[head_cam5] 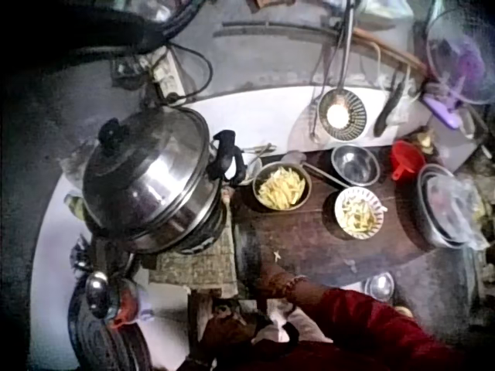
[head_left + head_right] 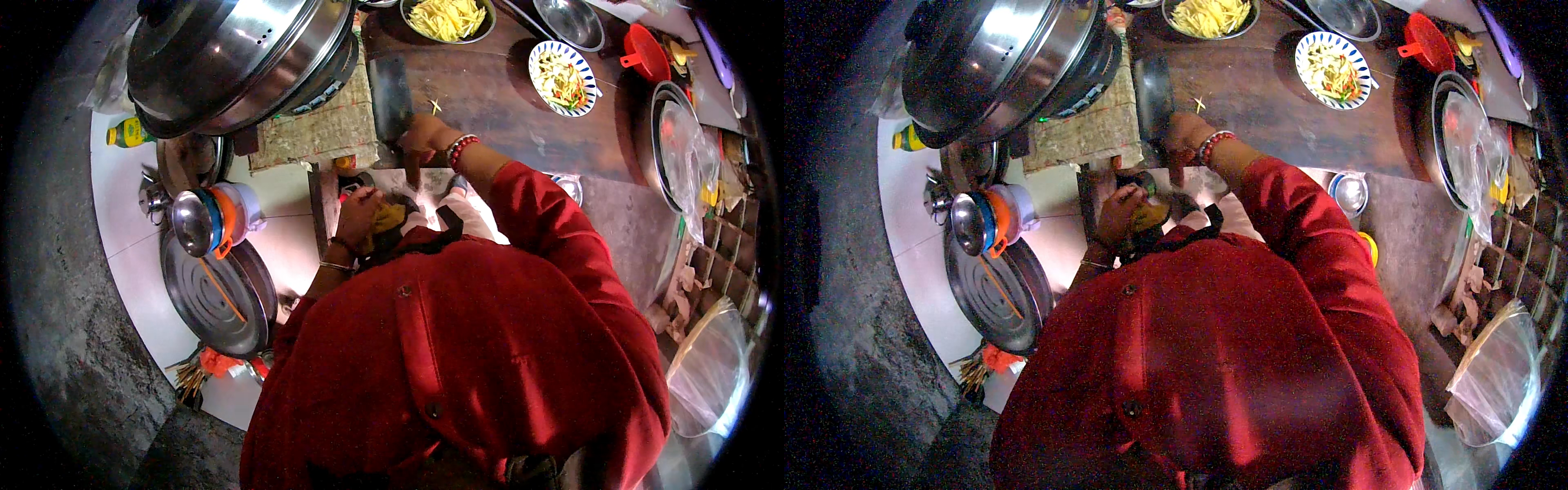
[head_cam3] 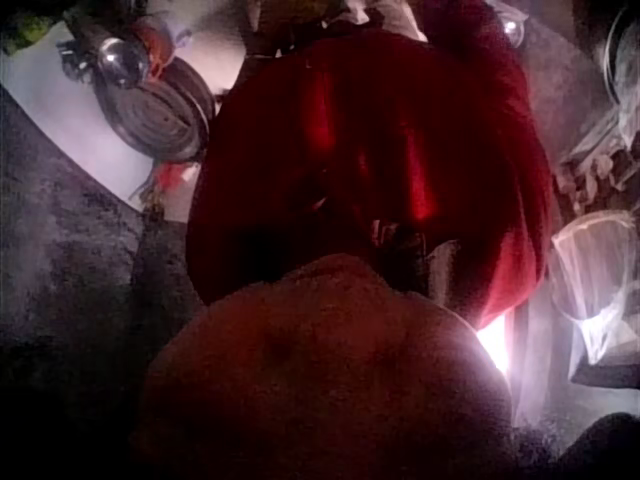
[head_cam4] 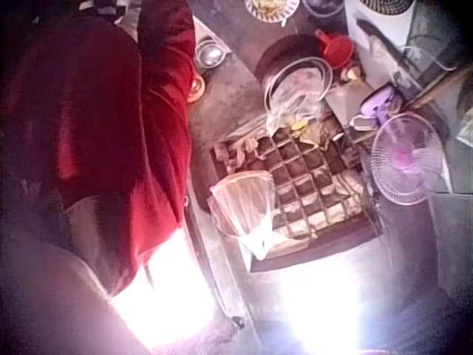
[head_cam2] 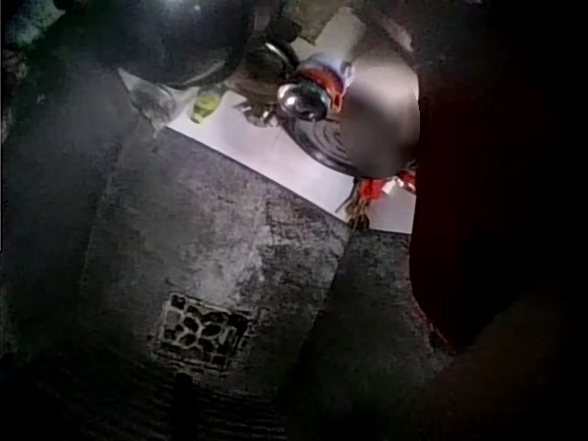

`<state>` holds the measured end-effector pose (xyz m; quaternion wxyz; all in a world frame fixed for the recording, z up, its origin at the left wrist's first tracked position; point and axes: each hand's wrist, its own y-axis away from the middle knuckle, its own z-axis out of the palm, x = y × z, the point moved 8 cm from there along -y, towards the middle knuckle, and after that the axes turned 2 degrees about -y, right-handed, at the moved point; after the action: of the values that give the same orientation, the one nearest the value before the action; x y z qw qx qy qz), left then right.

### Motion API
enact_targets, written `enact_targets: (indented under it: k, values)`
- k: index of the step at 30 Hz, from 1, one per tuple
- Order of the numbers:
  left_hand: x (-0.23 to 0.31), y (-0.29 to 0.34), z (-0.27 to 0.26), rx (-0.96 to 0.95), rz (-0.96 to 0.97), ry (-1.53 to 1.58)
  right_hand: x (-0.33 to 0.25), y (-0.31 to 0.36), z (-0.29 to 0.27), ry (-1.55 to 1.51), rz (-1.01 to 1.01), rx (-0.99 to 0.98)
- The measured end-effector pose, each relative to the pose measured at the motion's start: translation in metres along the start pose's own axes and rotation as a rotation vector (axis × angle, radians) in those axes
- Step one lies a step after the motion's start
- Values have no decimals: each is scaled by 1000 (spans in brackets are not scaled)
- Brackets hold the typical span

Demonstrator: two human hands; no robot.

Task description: The person slices a yellow vegetable on a wooden board with a large knife, puts the slices into a bowl, wipes the board with a yellow cloth, and pours water from a ladle into a bowl containing the sliced vegetables.

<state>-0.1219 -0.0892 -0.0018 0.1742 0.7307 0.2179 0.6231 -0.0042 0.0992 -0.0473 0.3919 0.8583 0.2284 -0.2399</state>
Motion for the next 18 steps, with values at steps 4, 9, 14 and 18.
enact_targets:
  k: [4,9,14,18]
  values:
    - [1,3,0,18,-35,18,0,-19,10,-260,127,-96]
    - [-13,7,-4,35,-58,59,-24,-37,-9,78,70,100]
    - [-10,9,-4,65,-117,-49,-19,-52,-12,48,150,82]
    - [3,11,-4,54,93,-151,-15,-58,-3,-197,216,63]
